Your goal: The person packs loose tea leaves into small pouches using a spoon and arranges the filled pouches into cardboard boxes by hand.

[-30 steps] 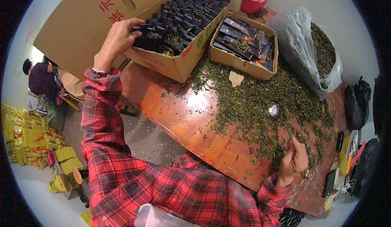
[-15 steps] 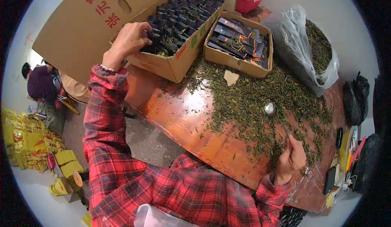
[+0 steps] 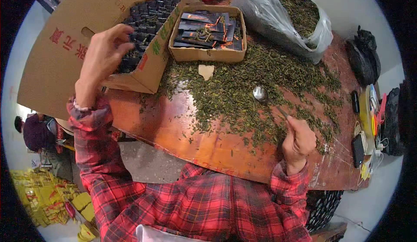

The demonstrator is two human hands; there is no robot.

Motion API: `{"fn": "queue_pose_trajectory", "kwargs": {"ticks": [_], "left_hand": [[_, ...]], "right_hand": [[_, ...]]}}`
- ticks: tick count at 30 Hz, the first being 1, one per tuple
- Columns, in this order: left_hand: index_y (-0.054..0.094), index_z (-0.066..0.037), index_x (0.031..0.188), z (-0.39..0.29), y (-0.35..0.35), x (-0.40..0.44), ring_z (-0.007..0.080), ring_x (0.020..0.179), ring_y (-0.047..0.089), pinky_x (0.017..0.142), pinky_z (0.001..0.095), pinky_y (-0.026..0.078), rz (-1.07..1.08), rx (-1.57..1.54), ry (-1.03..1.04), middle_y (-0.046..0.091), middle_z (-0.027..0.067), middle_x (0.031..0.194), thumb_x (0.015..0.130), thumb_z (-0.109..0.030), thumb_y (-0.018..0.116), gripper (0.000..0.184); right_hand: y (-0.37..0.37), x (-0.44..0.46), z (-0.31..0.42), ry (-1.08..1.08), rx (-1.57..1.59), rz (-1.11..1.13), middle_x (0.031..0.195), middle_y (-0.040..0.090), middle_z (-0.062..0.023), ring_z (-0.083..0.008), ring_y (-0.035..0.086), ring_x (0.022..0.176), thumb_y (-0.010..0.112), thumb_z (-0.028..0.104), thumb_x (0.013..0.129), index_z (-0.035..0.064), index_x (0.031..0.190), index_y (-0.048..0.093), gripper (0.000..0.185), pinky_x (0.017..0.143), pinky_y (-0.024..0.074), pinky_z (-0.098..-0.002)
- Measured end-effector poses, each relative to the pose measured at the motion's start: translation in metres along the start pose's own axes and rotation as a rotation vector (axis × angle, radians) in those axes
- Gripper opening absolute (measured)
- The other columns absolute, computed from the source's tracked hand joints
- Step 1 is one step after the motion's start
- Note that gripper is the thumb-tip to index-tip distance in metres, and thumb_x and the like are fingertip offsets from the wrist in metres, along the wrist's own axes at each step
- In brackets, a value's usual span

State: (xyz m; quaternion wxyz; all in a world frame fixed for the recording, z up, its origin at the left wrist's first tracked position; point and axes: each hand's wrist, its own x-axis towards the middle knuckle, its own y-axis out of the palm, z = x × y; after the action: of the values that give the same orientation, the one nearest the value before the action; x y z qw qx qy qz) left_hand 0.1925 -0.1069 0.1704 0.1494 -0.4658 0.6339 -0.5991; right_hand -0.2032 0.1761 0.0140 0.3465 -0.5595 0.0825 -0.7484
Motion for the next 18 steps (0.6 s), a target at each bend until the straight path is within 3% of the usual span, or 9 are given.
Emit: {"fn": "queue_pose_trajectory", "kwargs": {"ticks": [8,11,12,15,18], "left_hand": [[0.072,-0.004,0.118,-0.056,0.065,0.088,0.0422,0.095,0.073,0.082,0.0468,0.057,0.270,0.100,0.183,0.075,0.0225,0.098,0.085,-0.011,0.075,0.034],[0.072,-0.003,0.116,-0.052,0.096,0.116,0.0440,0.097,0.072,0.083,0.0478,0.056,0.251,0.075,0.308,0.074,0.0247,0.098,0.083,-0.011,0.075,0.033],[0.070,-0.003,0.121,-0.059,0.106,0.125,0.0445,0.102,0.071,0.086,0.0488,0.056,0.275,0.187,0.255,0.074,0.0247,0.104,0.083,-0.009,0.074,0.039],[0.067,-0.003,0.127,-0.024,0.151,0.152,0.0464,0.105,0.070,0.089,0.0507,0.056,0.157,0.164,0.421,0.074,0.0246,0.109,0.083,-0.006,0.072,0.044],[0.060,-0.007,0.139,-0.007,0.178,0.169,0.0450,0.116,0.065,0.099,0.0509,0.053,0.186,0.217,0.414,0.071,0.0257,0.122,0.081,0.003,0.067,0.059]], "right_hand": [[-0.003,0.001,0.003,0.010,0.048,-0.036,0.083,0.075,-0.0156,-0.0302,0.073,0.070,0.076,-0.010,0.086,-0.0022,0.099,0.076,0.015,0.063,0.0560,-0.0349],[-0.006,0.004,0.005,0.016,0.072,-0.020,0.083,0.074,-0.0163,-0.0298,0.072,0.067,0.075,-0.015,0.079,-0.0056,0.097,0.074,0.020,0.060,0.0559,-0.0354],[-0.006,0.004,0.004,0.012,0.079,-0.027,0.082,0.074,-0.0163,-0.0296,0.071,0.067,0.075,-0.015,0.079,-0.0055,0.097,0.074,0.020,0.059,0.0556,-0.0354],[-0.006,0.002,-0.001,-0.006,0.094,-0.048,0.081,0.074,-0.0160,-0.0293,0.071,0.065,0.075,-0.014,0.078,-0.0053,0.097,0.074,0.021,0.057,0.0551,-0.0351],[-0.005,0.001,-0.005,-0.006,0.114,-0.062,0.080,0.073,-0.0157,-0.0292,0.070,0.064,0.074,-0.013,0.078,-0.0048,0.097,0.075,0.021,0.056,0.0547,-0.0348]]}}
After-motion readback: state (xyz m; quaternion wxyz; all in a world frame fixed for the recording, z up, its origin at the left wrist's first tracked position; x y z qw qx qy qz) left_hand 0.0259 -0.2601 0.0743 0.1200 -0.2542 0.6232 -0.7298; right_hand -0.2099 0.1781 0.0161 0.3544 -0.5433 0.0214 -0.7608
